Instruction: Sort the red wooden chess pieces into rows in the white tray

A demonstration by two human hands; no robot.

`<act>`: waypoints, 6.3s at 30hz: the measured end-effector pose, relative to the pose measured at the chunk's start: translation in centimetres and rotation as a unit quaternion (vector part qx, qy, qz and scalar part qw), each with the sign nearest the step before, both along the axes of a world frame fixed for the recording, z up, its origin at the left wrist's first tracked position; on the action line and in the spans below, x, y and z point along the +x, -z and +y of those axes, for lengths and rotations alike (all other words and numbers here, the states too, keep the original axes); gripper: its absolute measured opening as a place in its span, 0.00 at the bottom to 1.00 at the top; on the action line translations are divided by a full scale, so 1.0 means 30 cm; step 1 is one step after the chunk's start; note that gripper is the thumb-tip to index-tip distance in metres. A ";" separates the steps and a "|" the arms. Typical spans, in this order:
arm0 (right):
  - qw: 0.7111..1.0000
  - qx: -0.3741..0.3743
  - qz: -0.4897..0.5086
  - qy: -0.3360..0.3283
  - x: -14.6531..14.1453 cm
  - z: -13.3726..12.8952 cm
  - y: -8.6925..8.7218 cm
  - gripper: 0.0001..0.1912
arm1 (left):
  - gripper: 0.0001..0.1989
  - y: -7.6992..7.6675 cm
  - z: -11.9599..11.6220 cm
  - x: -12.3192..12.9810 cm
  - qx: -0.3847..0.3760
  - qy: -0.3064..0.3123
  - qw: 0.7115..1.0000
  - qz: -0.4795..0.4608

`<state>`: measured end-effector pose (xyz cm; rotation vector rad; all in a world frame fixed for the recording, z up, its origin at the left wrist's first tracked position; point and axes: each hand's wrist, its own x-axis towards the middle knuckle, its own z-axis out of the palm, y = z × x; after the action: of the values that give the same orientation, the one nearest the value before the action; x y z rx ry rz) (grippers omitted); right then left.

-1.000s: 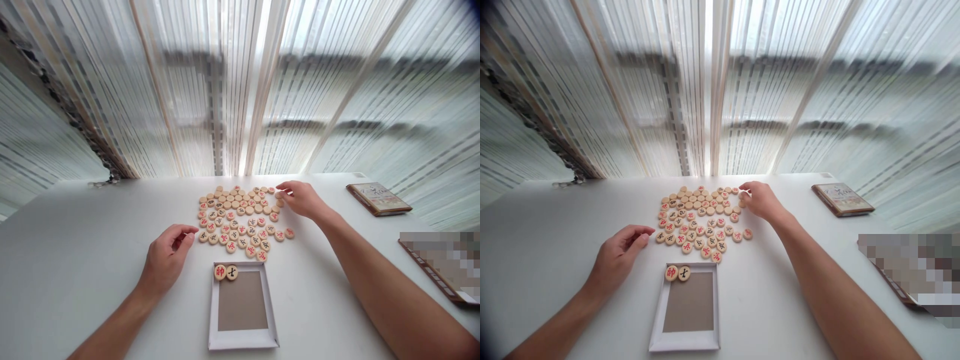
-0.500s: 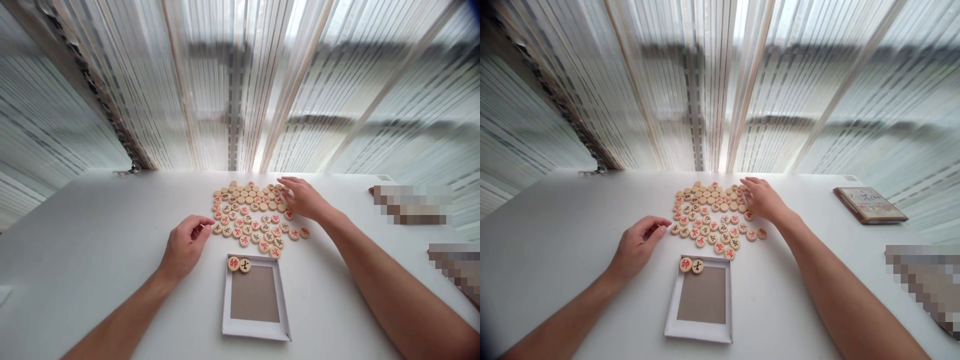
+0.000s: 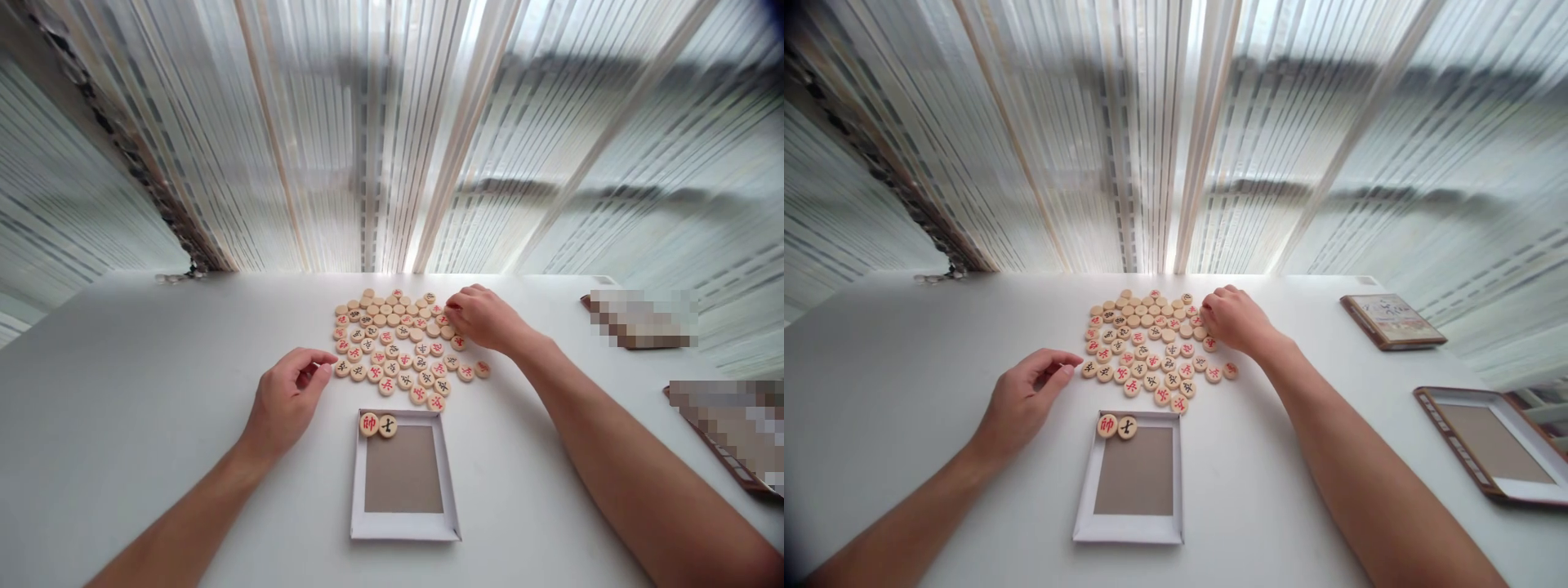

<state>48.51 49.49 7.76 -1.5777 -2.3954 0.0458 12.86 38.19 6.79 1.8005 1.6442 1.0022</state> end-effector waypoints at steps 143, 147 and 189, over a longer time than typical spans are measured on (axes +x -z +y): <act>0.565 -0.422 0.707 0.047 -0.365 -0.624 -0.097 0.20 | 0.15 -0.108 -0.263 0.189 -0.207 0.176 0.863 -0.427; 0.562 -0.436 0.699 0.074 -0.363 -0.625 -0.096 0.20 | 0.16 -0.110 -0.266 0.187 -0.162 0.210 0.886 -0.380; 0.580 -0.417 0.700 0.019 -0.356 -0.628 -0.090 0.13 | 0.14 -0.123 -0.254 0.186 -0.170 0.158 0.861 -0.452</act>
<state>37.82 30.64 10.45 -0.9404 -0.9165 1.8281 18.44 30.57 10.49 1.0327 0.8280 1.0716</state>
